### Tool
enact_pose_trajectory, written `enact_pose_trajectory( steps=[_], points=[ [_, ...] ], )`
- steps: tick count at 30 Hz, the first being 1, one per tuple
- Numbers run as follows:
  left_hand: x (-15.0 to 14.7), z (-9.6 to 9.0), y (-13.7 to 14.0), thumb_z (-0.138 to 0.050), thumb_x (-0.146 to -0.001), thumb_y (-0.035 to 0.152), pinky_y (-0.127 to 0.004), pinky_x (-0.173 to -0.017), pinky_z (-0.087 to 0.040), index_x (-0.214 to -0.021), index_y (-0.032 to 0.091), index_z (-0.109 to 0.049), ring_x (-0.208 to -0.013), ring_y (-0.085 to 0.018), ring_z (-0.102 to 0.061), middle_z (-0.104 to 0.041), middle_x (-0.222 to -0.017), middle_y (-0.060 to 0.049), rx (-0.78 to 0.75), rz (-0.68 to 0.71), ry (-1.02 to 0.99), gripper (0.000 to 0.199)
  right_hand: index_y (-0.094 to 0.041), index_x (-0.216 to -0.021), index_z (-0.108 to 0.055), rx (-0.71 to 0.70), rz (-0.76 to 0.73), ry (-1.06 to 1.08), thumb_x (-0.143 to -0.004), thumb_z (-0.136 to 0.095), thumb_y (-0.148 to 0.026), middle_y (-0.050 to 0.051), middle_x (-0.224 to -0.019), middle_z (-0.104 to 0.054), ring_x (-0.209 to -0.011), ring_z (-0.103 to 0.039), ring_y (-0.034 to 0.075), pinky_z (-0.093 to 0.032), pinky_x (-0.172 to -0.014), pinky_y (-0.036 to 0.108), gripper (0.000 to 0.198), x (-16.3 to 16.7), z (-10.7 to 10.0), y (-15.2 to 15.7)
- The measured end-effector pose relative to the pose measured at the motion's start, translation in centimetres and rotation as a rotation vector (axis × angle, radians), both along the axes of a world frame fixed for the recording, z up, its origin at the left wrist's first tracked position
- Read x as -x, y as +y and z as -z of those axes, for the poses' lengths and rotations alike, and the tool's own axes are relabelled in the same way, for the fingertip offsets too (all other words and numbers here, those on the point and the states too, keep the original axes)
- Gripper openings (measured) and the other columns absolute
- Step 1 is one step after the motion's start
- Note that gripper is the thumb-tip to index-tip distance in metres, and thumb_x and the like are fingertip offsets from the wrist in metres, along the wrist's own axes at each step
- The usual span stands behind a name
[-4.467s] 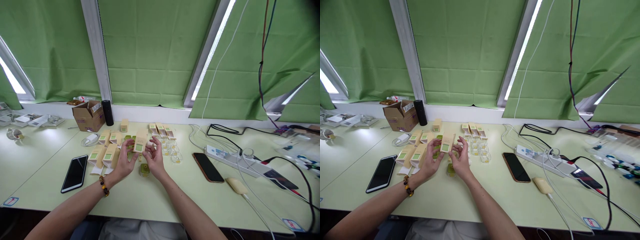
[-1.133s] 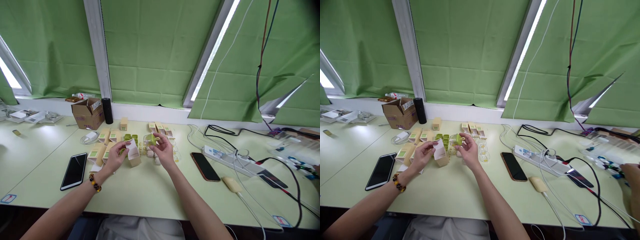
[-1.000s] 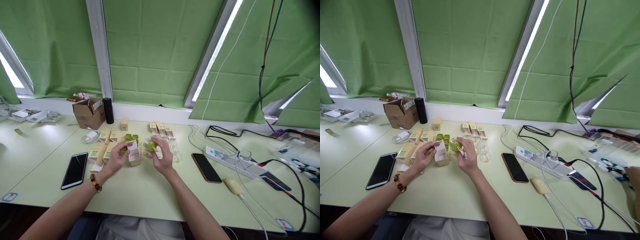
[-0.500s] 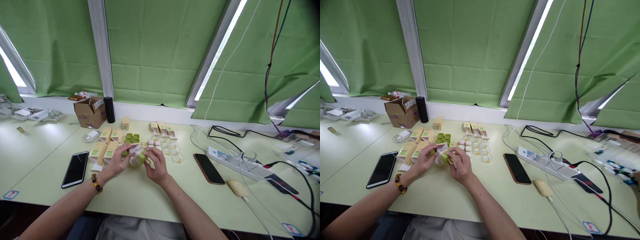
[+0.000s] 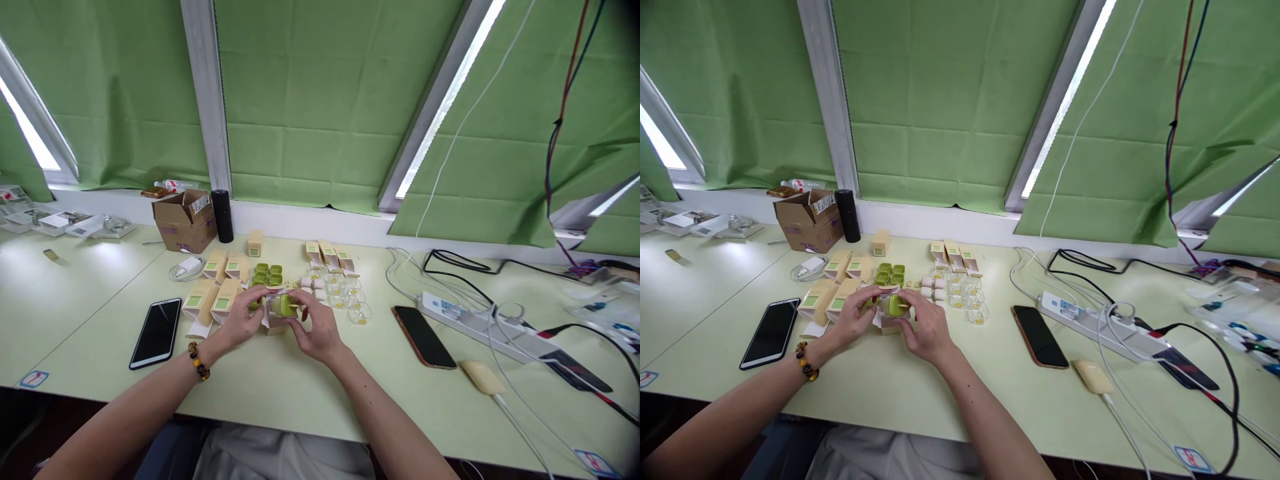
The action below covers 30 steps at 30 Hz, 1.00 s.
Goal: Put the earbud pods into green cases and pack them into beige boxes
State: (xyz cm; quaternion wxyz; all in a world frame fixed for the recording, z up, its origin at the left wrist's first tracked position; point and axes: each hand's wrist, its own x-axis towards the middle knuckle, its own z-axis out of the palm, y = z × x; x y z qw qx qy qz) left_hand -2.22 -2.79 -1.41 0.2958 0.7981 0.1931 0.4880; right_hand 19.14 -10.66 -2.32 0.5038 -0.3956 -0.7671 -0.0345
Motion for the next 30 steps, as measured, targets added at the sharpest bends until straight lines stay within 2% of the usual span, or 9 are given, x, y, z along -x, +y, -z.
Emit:
enact_pose_trajectory(
  steps=[5,11,15,18,22,26,30],
  points=[
    [0.0,0.3,0.3,-0.055,-0.08,0.007,-0.048,-0.104,-0.059,-0.128,0.023,-0.076,-0.118,-0.028,-0.072,-0.079,-0.126,-0.01,0.005,-0.001,0.003,0.055,-0.028,-0.141,-0.053,0.011,-0.007,-0.125,-0.096,-0.066,-0.019,0.015,-0.131,-0.073,-0.119,-0.071,0.033,-0.065,-0.088,0.049,0.048,-0.2,-0.7,-0.2],
    [0.0,0.9,0.5,-0.053,-0.076,0.003,-0.046,-0.106,-0.059,-0.128,0.022,-0.076,-0.114,-0.026,-0.073,-0.079,-0.125,-0.009,0.0,-0.017,0.018,0.06,-0.023,-0.13,-0.055,0.084,-0.029,-0.229,-0.087,-0.064,-0.01,0.016,-0.125,-0.07,-0.111,-0.065,0.034,-0.061,-0.082,0.049,0.046,0.1,-1.4,-0.6],
    [0.0,1.3,0.6,-0.052,-0.076,0.001,-0.043,-0.104,-0.06,-0.128,0.022,-0.076,-0.113,-0.024,-0.073,-0.079,-0.125,-0.008,-0.007,-0.031,0.013,0.061,-0.023,-0.126,-0.054,0.148,-0.039,-0.237,-0.085,-0.064,-0.01,0.015,-0.122,-0.068,-0.111,-0.06,0.035,-0.058,-0.086,0.051,0.045,0.6,-1.3,-0.6],
    [-0.1,1.3,0.6,-0.051,-0.076,0.001,-0.042,-0.102,-0.06,-0.125,0.021,-0.077,-0.112,-0.024,-0.073,-0.079,-0.124,-0.008,-0.003,-0.048,0.019,0.059,-0.022,-0.125,-0.053,0.179,-0.035,-0.228,-0.088,-0.063,-0.012,0.016,-0.124,-0.066,-0.112,-0.059,0.035,-0.057,-0.09,0.052,0.039,1.0,-1.0,-0.5],
    [-0.1,0.9,0.5,-0.052,-0.076,0.002,-0.042,-0.101,-0.06,-0.124,0.021,-0.078,-0.11,-0.024,-0.074,-0.08,-0.121,-0.009,0.015,-0.053,0.037,0.057,-0.021,-0.114,-0.055,0.16,-0.021,-0.201,-0.099,-0.052,-0.011,0.015,-0.117,-0.067,-0.107,-0.059,0.031,-0.056,-0.089,0.048,0.018,1.7,-0.6,-0.2],
    [-0.1,0.7,0.3,-0.052,-0.076,0.002,-0.04,-0.098,-0.06,-0.124,0.02,-0.078,-0.108,-0.024,-0.073,-0.08,-0.12,-0.009,0.018,-0.057,0.056,0.056,-0.022,-0.103,-0.059,0.099,0.015,-0.161,-0.103,-0.045,-0.009,0.012,-0.107,-0.069,-0.097,-0.06,0.027,-0.055,-0.082,0.042,0.02,2.1,0.0,0.3],
    [-0.2,0.6,0.3,-0.052,-0.077,0.004,-0.037,-0.088,-0.06,-0.124,0.02,-0.078,-0.099,-0.022,-0.072,-0.079,-0.12,-0.009,0.038,-0.069,0.061,0.056,-0.022,-0.1,-0.067,0.081,0.069,-0.056,-0.102,-0.052,-0.012,0.013,-0.113,-0.064,-0.104,-0.061,0.027,-0.055,-0.08,0.04,0.018,2.2,0.5,0.6]
  ],
)
